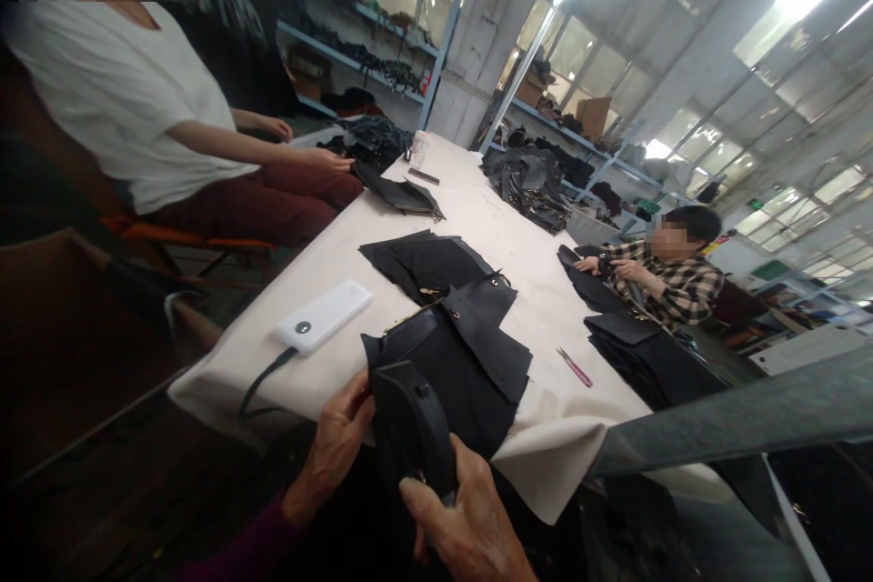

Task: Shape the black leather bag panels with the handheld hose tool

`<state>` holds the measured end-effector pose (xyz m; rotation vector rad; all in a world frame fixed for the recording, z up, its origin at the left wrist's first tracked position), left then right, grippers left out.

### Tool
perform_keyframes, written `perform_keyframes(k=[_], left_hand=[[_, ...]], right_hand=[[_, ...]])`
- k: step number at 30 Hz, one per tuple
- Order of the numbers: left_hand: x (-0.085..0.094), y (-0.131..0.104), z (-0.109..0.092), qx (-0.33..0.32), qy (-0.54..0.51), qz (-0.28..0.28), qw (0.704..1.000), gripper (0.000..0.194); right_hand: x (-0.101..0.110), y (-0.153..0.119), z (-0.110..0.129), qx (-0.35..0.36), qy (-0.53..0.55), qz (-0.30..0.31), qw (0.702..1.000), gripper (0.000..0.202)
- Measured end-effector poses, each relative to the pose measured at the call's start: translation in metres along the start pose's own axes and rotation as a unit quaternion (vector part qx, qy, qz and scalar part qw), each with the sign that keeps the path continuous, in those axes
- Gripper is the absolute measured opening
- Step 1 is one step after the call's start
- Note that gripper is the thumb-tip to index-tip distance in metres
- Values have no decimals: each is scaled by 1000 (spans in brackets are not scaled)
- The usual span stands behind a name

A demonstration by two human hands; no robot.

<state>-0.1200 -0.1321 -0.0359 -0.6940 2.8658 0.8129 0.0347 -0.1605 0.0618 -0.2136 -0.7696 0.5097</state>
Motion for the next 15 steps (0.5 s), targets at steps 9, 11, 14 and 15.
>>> perform_keyframes(k=[9,11,14,15], left_hand=[[-5,-8,-5,-5,46,16,999,37],[6,-10,1,29,92,-15,995,38],[27,-10,-1,40,160,-64,984,42],[31,-8,-4,30,176,-73,981,42]], right_hand=[[1,11,10,41,17,-34,998,17],[9,13,7,47,16,-60,997,19],[15,13,0,54,12,-67,996,23],[16,13,-4,54,13,-63,996,24]])
Point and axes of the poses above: each hand's wrist, its own y-axis towards the middle knuckle, its own x-axis out of the back of the hand, z = x × y, the point moved 9 cm from there along y, towards the middle knuckle, and after that the axes turned 12 degrees about -x, right-handed, at the moved point
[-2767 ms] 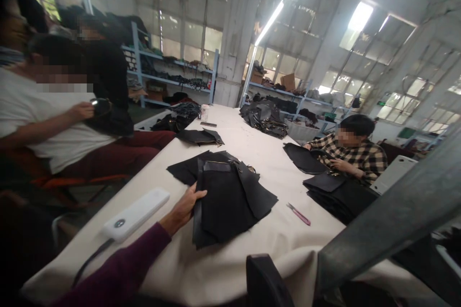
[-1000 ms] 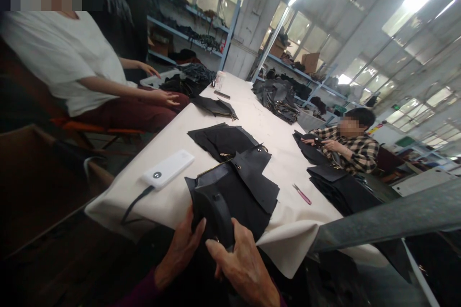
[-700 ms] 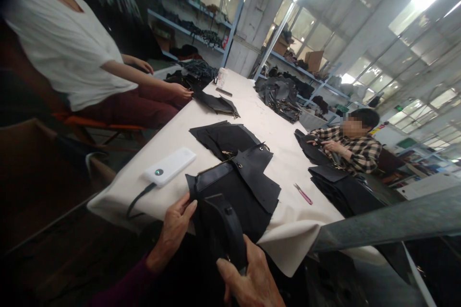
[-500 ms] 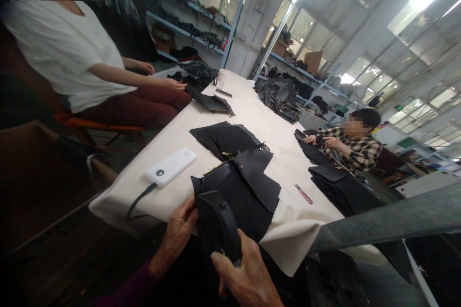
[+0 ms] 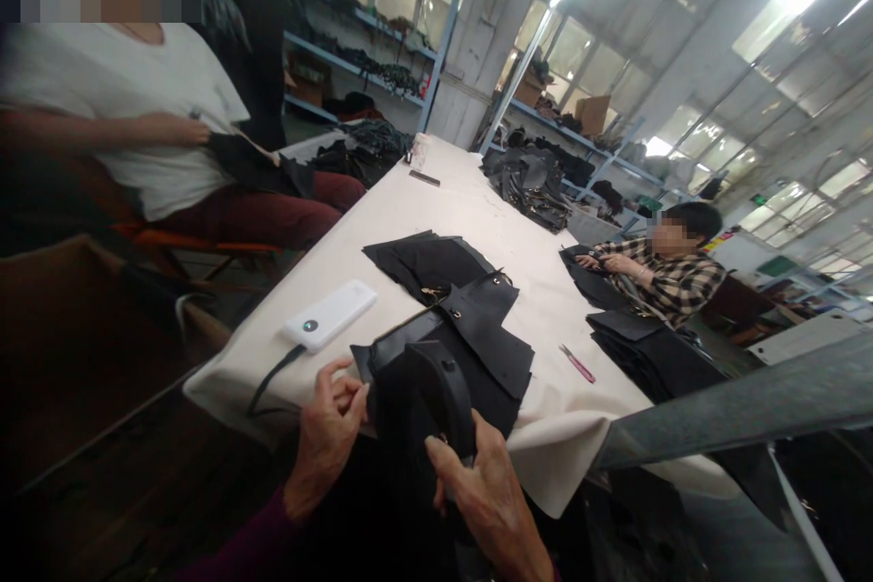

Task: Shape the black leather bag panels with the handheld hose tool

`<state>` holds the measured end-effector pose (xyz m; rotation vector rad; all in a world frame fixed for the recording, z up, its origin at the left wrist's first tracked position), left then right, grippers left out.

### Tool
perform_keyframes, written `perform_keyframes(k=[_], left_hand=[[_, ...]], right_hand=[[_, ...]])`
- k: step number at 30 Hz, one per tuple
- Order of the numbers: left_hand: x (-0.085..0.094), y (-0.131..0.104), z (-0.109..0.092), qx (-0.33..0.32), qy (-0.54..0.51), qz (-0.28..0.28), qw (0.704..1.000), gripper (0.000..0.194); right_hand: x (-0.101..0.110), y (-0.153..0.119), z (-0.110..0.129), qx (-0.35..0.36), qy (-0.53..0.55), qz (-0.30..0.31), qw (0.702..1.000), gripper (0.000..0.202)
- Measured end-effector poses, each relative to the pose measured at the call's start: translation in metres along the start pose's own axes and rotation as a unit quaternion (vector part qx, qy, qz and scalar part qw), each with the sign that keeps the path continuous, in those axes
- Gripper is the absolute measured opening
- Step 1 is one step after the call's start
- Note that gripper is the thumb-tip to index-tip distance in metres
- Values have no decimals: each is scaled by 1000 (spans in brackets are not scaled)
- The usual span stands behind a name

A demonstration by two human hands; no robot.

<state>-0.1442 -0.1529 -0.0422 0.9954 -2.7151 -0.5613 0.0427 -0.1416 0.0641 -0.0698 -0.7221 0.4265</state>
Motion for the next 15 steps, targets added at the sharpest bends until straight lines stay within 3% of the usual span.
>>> perform_keyframes(k=[10,15], left_hand=[[-4,27,-14,-29,209,133,968,15],[-8,24,-13,-44,208,161,964,17]], right_hand=[[-3,-12,-19,-26,4,20,999,23],[-4,-12,-22,-16,10,28,999,21]])
Point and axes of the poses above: each hand's wrist, its own y-axis towards the middle knuckle, its own x-axis out of the back of the hand, z = x × y, the point moved 9 cm from there along y, towards the middle knuckle, and after that the axes turned 12 degrees about -x, right-handed, at the moved point
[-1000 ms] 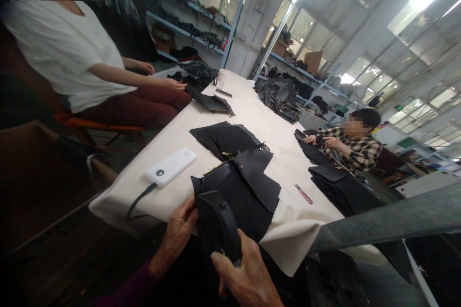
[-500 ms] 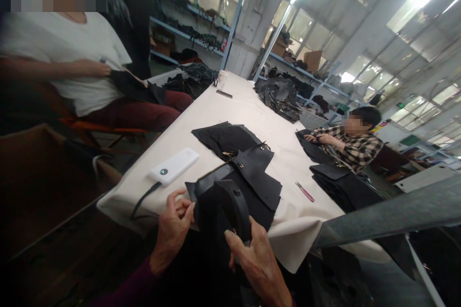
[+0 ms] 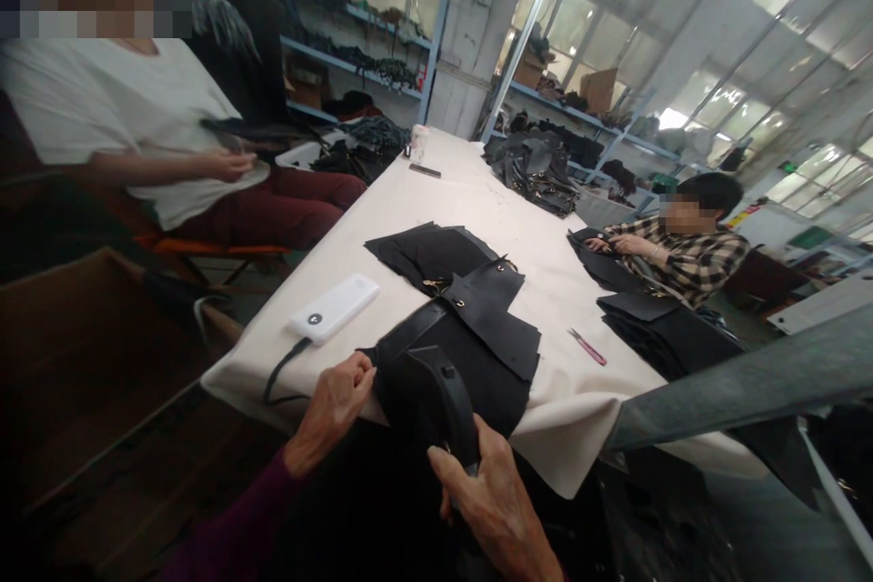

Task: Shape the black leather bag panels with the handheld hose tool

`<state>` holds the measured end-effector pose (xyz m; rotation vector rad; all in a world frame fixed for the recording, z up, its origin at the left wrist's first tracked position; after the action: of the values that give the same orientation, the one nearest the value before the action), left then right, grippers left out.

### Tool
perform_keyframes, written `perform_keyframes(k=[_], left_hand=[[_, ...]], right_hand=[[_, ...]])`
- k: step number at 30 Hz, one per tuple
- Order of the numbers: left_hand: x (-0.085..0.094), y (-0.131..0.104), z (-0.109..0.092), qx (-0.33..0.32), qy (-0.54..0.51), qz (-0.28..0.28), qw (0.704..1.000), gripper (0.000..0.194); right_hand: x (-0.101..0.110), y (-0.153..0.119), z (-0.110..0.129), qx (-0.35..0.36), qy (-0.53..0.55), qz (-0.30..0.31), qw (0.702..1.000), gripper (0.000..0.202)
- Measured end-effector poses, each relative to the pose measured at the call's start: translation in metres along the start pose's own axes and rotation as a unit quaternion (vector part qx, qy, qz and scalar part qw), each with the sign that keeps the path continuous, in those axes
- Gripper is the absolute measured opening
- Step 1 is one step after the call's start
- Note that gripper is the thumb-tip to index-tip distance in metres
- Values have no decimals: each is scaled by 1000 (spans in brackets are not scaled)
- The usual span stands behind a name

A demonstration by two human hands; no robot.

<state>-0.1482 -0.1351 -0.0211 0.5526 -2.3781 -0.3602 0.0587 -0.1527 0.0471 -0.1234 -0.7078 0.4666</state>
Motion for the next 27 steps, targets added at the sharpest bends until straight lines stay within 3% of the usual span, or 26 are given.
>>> perform_keyframes(k=[2,4,5,7,9,11,13,17,21,27], left_hand=[[-16,-5,-2,-2,-112,74,991,20],[-33,-14,-7,18,-259,169,951,24],[-35,-15,-6,32,-307,182,933,26],[-17,-9,8,54,-312,107,942,26],[17,0,28,64,-227,-29,971,23],[38,5,38,58,-146,-98,983,25],[39,10,41,47,-133,-90,986,31],[20,13,37,55,-215,-38,974,36],[5,13,31,57,-230,16,971,35],[5,14,39,65,-246,38,966,37]], right_hand=[[0,0,-4,-4,2,1,1000,21],[0,0,-7,-9,3,1,1000,21],[0,-1,-9,-11,2,2,1000,21],[1,-3,-12,-12,1,6,1000,22],[0,-5,-15,-18,1,14,1000,23],[-2,-7,-17,-23,-3,20,1000,23],[-6,-8,-16,-24,-11,26,999,23],[-19,-8,-9,-21,-6,47,999,21],[-35,0,0,-6,7,56,998,18],[-54,24,3,2,10,41,999,23]])
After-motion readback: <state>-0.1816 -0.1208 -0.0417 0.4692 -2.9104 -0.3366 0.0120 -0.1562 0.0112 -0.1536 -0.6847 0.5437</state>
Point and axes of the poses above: each hand's wrist, its own y-axis towards the middle knuckle, its own x-axis out of the back of the hand, z = x × y, the point moved 9 cm from there along y, towards the middle knuckle, and after that the axes turned 12 degrees about -x, right-handed, at the moved point
